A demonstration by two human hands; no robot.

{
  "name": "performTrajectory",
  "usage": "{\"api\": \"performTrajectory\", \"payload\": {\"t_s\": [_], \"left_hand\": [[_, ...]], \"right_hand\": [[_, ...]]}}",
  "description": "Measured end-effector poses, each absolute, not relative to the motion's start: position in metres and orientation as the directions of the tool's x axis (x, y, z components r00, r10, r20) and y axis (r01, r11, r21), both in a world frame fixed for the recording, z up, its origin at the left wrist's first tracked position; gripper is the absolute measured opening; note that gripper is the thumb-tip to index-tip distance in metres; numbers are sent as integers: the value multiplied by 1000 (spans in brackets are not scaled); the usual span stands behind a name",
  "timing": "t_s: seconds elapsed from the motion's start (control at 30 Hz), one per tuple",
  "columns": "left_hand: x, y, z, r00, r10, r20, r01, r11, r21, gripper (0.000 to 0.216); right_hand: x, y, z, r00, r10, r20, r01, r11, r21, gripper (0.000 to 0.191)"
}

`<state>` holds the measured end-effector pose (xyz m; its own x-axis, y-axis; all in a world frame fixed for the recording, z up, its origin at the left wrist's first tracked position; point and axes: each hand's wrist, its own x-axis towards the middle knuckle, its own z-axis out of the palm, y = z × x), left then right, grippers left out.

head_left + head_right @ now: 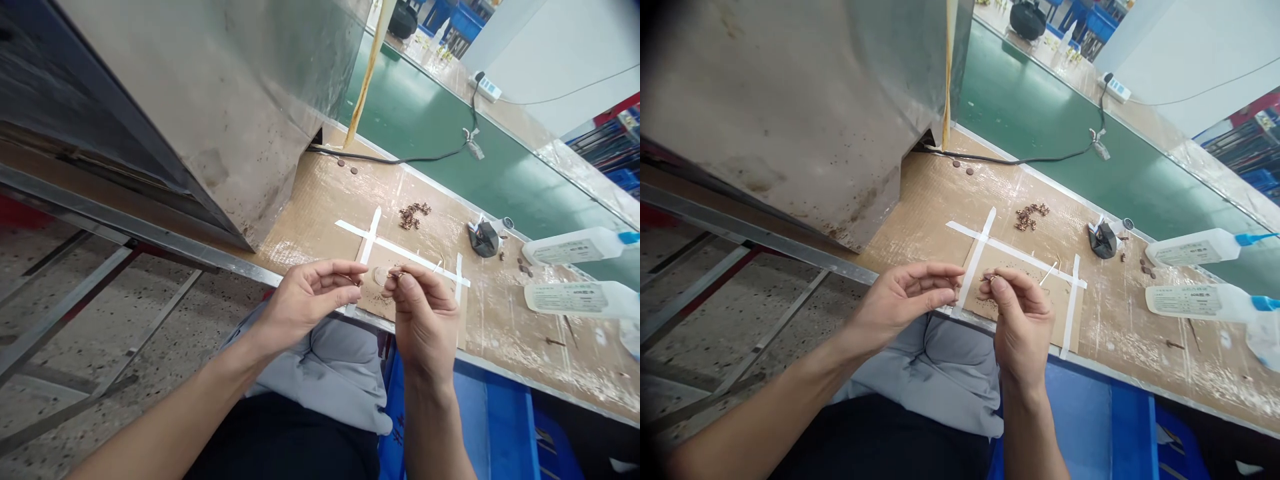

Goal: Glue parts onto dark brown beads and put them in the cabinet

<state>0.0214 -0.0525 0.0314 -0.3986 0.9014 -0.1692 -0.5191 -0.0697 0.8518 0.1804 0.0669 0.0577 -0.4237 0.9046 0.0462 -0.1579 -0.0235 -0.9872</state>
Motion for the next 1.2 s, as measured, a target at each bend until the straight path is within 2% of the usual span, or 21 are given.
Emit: {"api": "performTrajectory", "payload": {"t_s": [0.1,0.27,0.47,0.6,0.83,1.2], "left_hand": [[15,-46,27,-334,929,-157,-618,-90,781,27],[9,-36,20,-236,959,-159,-780,-89,620,26],[9,-32,9,-247,960,-131,-841,-145,522,29],[11,-31,4,-279,947,-159,-845,-163,509,31],[14,-31,3,-307,936,-172,-838,-180,516,29],[17,-30,6,-323,926,-197,-834,-179,523,31]], "right_hand": [[187,75,62,-368,924,102,-164,43,-986,12],[193,79,63,-382,919,96,-134,48,-990,13],[195,79,66,-374,922,104,-116,65,-991,12],[195,78,69,-395,909,134,-59,121,-991,12],[174,64,64,-460,841,285,-37,303,-952,5],[162,54,57,-469,840,273,-1,308,-951,9]]}}
